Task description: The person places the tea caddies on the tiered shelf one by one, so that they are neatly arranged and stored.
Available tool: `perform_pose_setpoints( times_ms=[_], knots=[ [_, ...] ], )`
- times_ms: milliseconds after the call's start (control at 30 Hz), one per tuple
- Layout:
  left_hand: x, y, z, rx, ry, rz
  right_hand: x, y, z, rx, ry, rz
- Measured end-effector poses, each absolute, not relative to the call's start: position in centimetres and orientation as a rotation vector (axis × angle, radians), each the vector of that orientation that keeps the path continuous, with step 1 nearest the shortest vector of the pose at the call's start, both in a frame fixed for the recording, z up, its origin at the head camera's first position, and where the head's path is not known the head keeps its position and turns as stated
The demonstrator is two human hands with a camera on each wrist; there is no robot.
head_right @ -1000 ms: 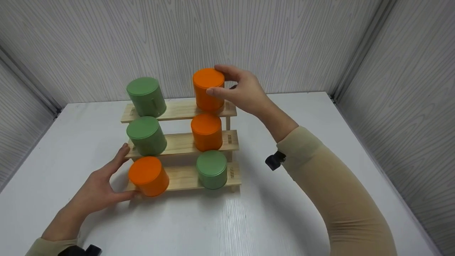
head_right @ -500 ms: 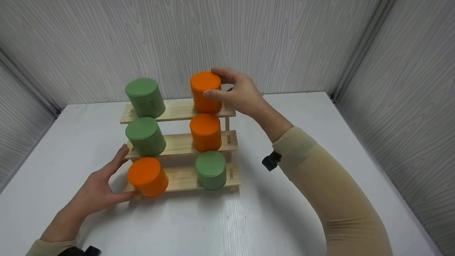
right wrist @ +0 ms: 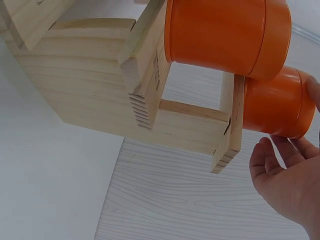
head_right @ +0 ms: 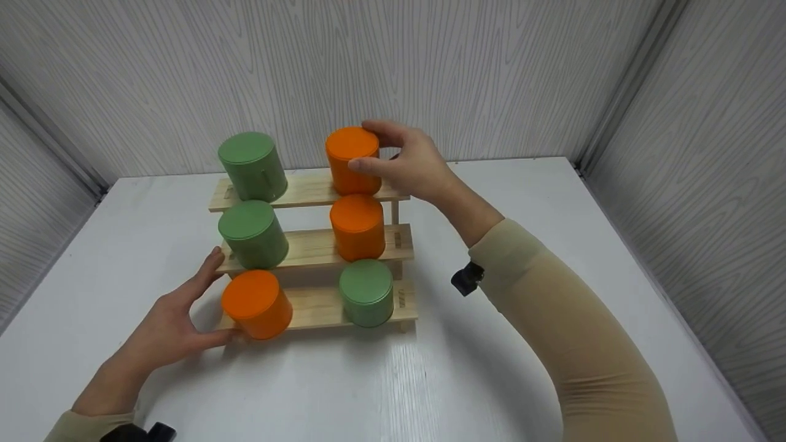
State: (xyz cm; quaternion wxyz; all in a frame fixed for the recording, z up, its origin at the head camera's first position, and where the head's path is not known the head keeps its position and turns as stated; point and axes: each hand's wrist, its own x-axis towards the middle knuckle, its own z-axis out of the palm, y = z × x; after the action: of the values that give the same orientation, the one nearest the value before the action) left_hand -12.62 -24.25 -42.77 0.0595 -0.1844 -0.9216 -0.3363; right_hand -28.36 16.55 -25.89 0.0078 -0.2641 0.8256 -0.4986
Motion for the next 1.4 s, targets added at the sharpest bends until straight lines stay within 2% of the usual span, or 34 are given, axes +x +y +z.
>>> perform_pose_setpoints(
  times_ms=[1067, 1400],
  knots=[
    [-12.6, -23.8, -43.1, -0.553, -2.8, -0.975, -28.6, 17.0, -27.0, -0.834, 2.488, -1.585],
    [-12.9, -23.5, -42.7, -0.555, -2.823, -0.949, -27.8, 18.6, -27.3, -0.833, 2.569, -1.545]
  ],
)
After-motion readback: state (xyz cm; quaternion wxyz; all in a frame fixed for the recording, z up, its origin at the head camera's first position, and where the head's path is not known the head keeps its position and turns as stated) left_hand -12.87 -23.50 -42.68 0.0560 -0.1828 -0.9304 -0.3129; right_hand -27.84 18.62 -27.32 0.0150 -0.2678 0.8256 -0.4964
